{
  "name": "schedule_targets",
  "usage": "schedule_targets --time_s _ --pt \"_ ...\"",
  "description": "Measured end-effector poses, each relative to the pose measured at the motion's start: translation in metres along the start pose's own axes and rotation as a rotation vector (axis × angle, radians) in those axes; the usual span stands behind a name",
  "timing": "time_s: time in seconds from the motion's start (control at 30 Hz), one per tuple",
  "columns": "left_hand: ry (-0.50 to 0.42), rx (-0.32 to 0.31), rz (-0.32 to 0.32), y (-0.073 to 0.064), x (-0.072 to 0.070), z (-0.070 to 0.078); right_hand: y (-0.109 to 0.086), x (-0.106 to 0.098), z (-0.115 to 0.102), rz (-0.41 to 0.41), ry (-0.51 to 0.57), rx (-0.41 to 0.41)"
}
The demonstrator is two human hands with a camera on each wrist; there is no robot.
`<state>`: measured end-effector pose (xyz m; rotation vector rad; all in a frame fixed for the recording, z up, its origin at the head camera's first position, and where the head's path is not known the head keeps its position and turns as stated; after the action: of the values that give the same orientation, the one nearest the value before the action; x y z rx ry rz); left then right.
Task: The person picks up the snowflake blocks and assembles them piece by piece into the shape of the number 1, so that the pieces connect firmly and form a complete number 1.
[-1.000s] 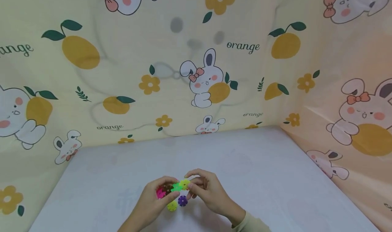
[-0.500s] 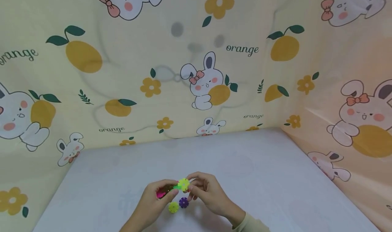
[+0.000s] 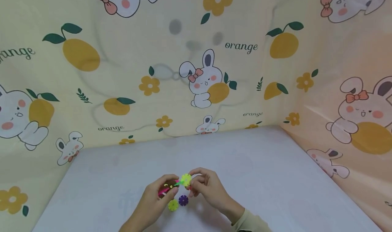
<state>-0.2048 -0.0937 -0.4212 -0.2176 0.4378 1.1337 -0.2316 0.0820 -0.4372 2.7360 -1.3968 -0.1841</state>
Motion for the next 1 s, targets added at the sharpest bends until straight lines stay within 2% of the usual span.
schedule_targets --time_s 0.17,0.33,0.47,0.57,0.73,0.87,1.0 --pt "0.098 0.019 0.037 -0.001 -0.001 0.002 0.000 -0.003 0.005 0.039 0.047 0.065" --pt "0.175 0.051 0.090 -0.002 -0.001 0.005 0.000 -0.004 0.008 0.050 0.088 0.097" --pt "0.315 0.077 0.135 -0.003 0.000 0.008 0.000 -0.001 0.010 0.039 0.115 0.107" --pt "0.386 0.105 0.135 -0.004 0.002 0.009 0.000 0.003 0.011 0.020 0.128 0.110" --pt "0.368 0.123 0.078 -0.003 0.004 0.006 0.000 0.013 0.010 -0.032 0.159 0.104" --pt "0.309 0.084 0.051 -0.001 0.004 0.001 -0.001 0.018 0.008 -0.067 0.183 0.079" --pt "0.268 0.033 0.052 -0.001 0.001 -0.001 -0.001 0.018 0.007 -0.070 0.169 0.064"
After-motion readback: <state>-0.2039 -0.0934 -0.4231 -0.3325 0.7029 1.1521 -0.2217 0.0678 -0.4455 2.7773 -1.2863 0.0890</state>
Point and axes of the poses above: each hand's wrist, its own y-axis towards the middle knuckle, its own x-axis out of the palm, z = x × y, the point moved 6 cm from there along y, towards the middle knuckle, and after that the axes turned 10 degrees about -z, right-handed, at the moved point
